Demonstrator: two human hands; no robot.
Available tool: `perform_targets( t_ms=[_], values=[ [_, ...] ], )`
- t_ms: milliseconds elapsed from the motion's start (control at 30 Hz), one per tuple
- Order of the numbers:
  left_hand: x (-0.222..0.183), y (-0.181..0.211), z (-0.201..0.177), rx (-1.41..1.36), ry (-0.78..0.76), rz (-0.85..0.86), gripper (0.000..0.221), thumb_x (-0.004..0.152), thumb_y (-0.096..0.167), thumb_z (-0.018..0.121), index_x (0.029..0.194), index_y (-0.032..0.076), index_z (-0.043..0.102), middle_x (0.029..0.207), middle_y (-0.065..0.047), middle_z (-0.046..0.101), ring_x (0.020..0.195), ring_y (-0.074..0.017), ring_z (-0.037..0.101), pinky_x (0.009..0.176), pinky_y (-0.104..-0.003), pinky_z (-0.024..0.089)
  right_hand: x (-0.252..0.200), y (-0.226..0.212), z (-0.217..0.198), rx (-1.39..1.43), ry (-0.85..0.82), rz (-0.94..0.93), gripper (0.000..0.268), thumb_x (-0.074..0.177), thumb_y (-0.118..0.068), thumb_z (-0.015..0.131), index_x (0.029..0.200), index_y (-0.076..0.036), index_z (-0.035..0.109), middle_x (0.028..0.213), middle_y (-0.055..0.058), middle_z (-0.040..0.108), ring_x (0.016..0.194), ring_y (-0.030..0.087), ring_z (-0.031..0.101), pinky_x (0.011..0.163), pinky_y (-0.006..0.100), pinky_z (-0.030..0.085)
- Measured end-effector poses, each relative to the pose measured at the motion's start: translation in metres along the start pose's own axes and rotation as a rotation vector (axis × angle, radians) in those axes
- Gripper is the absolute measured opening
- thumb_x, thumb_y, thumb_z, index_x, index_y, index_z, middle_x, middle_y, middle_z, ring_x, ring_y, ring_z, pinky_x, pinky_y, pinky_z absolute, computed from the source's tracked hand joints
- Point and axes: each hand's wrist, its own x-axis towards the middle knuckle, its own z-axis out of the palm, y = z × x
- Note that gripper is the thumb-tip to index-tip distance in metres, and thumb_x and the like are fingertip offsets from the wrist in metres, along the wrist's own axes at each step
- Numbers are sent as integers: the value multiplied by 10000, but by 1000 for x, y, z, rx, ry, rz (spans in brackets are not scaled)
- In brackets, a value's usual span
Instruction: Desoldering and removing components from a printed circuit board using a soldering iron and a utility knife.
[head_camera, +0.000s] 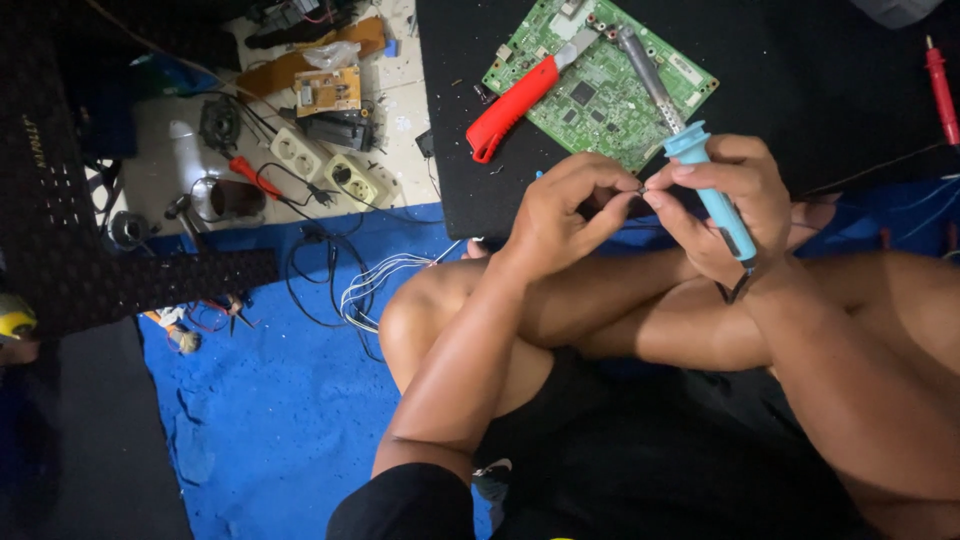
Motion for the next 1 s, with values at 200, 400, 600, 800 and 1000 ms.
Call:
perform_targets(
  t_ms=[200, 400, 600, 800, 1000],
  values=[
    [0, 1, 2, 18, 82, 12, 142, 907, -29, 720, 1026, 40, 687, 1045, -38, 661, 767, -118, 593, 692, -246, 507, -6, 5, 0, -17, 10, -3, 503, 922, 182, 851, 1214, -7, 488, 1146, 196, 614, 959, 288, 710, 866, 377, 575],
    [2, 2, 1, -13, 226, -35, 131, 870, -34, 712, 985, 22, 682, 1003, -35, 659, 748, -117, 580, 675, -232, 488, -12, 3, -1, 16, 71, 10, 460, 921, 151, 851, 1198, 4, 515, 1206, 223, 565, 987, 356, 724, 892, 426, 600],
    [7, -1, -5, 20, 434, -47, 115, 852, 0, 718, 958, 25, 682, 969, -33, 648, 756, -122, 557, 687, -240, 465, -20, 9, -13, -46, 10, -111, 171, 1030, 8, 593, 1171, 102, 568, 970, 311, 705, 790, 351, 662, 758, 407, 530],
    [8, -10, -4, -80, 531, -55, 97, 888, 1, 712, 977, 25, 681, 1002, -29, 651, 718, -96, 541, 661, -225, 465, -28, 9, -7, 156, 142, 13, 192, 1016, -63, 572, 1149, 23, 464, 965, 193, 611, 865, 319, 678, 826, 387, 588],
    [10, -7, -5, -97, 563, -85, 110, 873, -10, 697, 976, 24, 679, 990, -27, 646, 736, -98, 534, 680, -223, 460, -29, 13, -12, 135, 92, -25, 194, 1035, -122, 551, 1140, -1, 442, 897, 174, 612, 828, 299, 695, 752, 340, 586]
  ],
)
